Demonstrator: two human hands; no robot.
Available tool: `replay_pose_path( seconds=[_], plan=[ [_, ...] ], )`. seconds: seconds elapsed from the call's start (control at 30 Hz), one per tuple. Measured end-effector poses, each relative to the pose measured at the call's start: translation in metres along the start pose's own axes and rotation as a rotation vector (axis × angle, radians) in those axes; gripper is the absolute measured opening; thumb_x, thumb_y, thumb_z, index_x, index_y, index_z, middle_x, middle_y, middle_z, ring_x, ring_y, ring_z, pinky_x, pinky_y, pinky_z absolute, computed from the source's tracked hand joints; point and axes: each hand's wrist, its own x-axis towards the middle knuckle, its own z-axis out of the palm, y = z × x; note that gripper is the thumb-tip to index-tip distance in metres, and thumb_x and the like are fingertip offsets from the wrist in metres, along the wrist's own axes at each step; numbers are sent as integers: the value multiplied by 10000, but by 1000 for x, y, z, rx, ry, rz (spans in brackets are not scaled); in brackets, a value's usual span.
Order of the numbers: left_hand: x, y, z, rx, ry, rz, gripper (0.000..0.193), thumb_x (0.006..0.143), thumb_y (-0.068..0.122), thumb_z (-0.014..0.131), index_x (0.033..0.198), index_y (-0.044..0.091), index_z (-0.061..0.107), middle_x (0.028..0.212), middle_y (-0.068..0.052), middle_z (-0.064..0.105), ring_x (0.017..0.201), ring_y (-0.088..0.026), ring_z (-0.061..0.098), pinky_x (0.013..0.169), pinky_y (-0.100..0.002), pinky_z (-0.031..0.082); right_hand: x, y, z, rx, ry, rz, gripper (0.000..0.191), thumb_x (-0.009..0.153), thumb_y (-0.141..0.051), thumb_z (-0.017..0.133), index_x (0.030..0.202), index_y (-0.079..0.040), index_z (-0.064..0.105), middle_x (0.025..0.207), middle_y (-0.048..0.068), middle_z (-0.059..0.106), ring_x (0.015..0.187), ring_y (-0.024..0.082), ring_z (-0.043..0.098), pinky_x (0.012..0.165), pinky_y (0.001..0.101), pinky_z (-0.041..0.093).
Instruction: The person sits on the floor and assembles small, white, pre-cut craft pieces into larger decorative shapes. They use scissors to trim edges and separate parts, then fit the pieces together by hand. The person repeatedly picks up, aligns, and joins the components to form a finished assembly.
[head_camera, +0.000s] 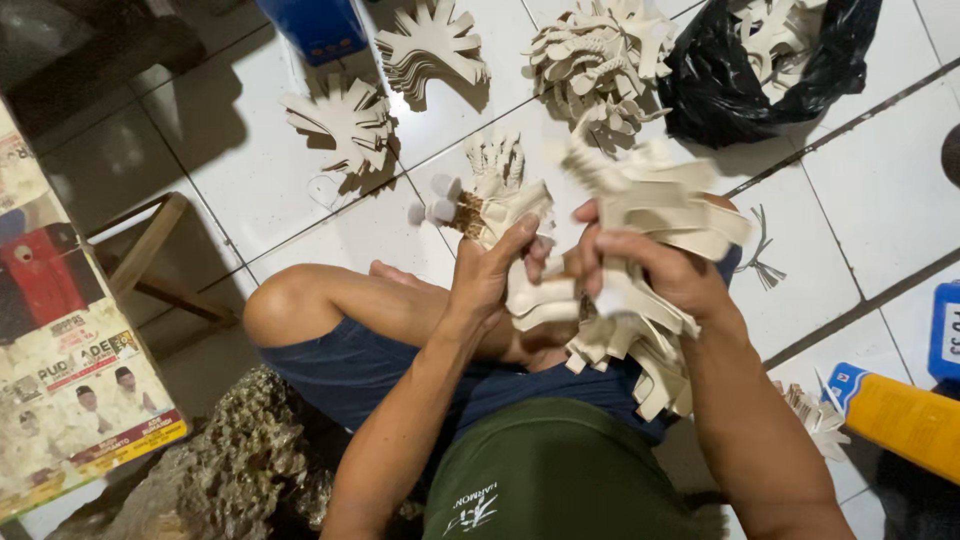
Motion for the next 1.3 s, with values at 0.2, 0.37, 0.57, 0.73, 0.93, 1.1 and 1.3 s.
replay_pose_path(
  seconds=[0.2,0.37,0.57,0.73,0.93,1.1,1.3],
  plan=[
    [-4,-5,-4,24,114,53,193,958,132,728,1058,-15,653,764,-53,618,573,-113,531,494,-229,428,7,3,2,-552,233,-47,259,947,-189,747,1015,60,723,827,80,704,694,159,629,600,308,503],
    [-3,-7,-8,-23,89,85,189,935,113,718,1051,-26,663,798,-69,654,611,-137,578,551,-262,477,25,25,-17,-304,118,134,219,851,-171,707,1020,-31,719,868,64,756,714,148,722,603,299,581],
    [-1,-15,-21,-5,181,125,191,915,105,716,1053,-14,658,815,-51,648,622,-125,561,539,-261,464,50,39,-37,-711,127,-75,469,944,-183,624,1371,-3,547,957,141,699,747,207,656,649,366,527],
    [-1,-23,-22,-76,162,154,218,928,64,699,1114,-18,622,880,-44,640,700,-120,567,624,-264,496,60,21,-45,-1522,311,-505,427,883,-83,684,1271,33,549,1071,255,645,874,423,659,740,491,524],
    [-7,-33,5,-60,212,259,322,938,31,668,1230,14,535,915,-41,623,720,-122,580,642,-282,513,78,14,-7,-1683,432,-443,220,916,5,634,1121,23,557,1027,223,612,697,322,658,562,441,526],
    [1,-45,6,114,247,390,251,988,11,643,1214,-95,619,1021,-93,682,839,-165,627,731,-301,526,71,16,40,-1731,324,-537,246,929,31,627,1162,-15,564,863,138,612,747,309,647,681,430,512],
    [20,-66,-32,-106,254,307,240,1006,100,551,1212,12,634,1107,-18,666,987,-134,607,864,-281,503,37,9,67,-1320,70,-682,587,829,-34,634,1392,45,487,1034,186,633,952,345,624,893,441,454]
  ],
)
